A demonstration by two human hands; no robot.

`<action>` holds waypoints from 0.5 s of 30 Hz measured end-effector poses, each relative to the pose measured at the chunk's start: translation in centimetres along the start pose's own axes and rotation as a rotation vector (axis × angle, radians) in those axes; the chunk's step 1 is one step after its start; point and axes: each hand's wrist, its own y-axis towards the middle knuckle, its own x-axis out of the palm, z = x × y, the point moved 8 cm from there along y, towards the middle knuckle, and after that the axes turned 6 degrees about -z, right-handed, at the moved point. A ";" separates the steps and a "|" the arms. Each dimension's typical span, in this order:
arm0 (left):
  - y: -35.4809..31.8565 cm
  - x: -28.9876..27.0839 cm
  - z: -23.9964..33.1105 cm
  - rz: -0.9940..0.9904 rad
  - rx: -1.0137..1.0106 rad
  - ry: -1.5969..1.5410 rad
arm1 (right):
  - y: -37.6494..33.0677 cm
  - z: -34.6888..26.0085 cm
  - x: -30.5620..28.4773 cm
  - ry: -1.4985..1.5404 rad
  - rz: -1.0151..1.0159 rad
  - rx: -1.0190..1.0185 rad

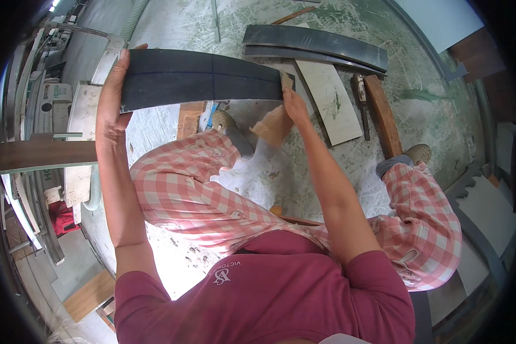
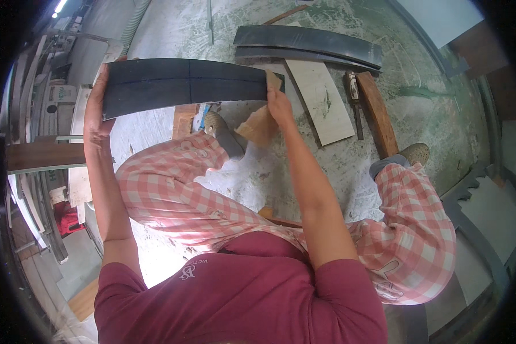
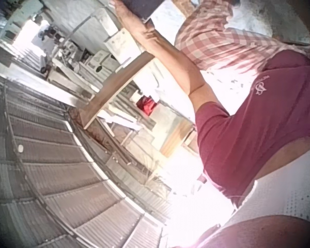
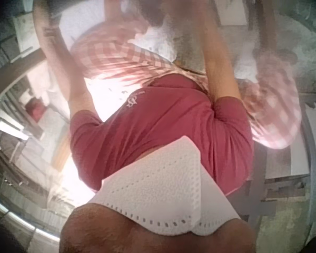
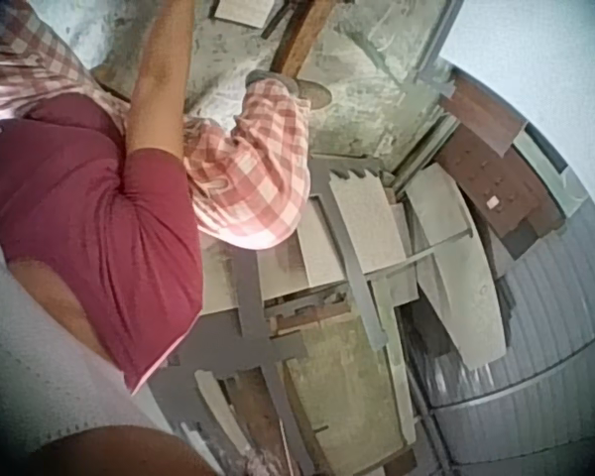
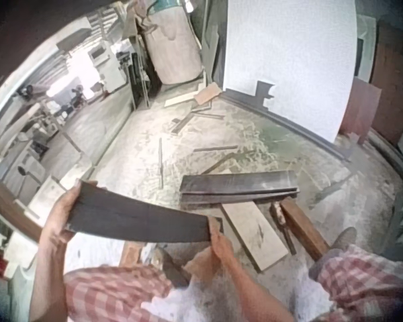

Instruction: The recorder is sanding a dark grey wooden or composite furniture component using sandpaper.

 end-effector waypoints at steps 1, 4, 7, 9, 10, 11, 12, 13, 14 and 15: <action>0.0 0.2 0.2 0.000 0.005 0.002 | 0.4 1.5 -0.2 -0.043 -0.015 0.051; 0.0 1.7 1.0 -0.054 0.028 0.009 | 0.7 4.7 -1.1 -0.097 -0.029 0.101; 0.5 1.5 0.8 -0.080 0.048 0.032 | 0.1 5.5 -1.5 -0.100 0.023 0.098; 0.5 1.3 0.7 -0.063 0.031 0.001 | -1.1 4.2 -1.8 -0.096 0.067 0.090; 0.4 1.1 0.7 -0.048 0.016 -0.030 | -1.8 2.5 -1.8 -0.047 0.088 0.063; 0.5 0.9 0.6 -0.045 0.015 -0.032 | -2.5 0.7 -1.7 0.001 0.109 0.039; 0.8 0.5 0.3 -0.014 -0.009 -0.074 | -3.4 -1.3 -1.7 0.018 0.127 -0.016; 1.1 0.0 -0.2 0.019 -0.033 -0.114 | -4.4 -3.5 -1.3 0.037 0.144 -0.070; 1.3 -0.6 -0.4 0.054 -0.037 -0.126 | -5.1 -6.1 -0.5 0.082 0.134 -0.142; 1.6 -1.2 -0.6 0.056 -0.038 -0.122 | -5.7 -9.0 0.4 0.129 0.123 -0.217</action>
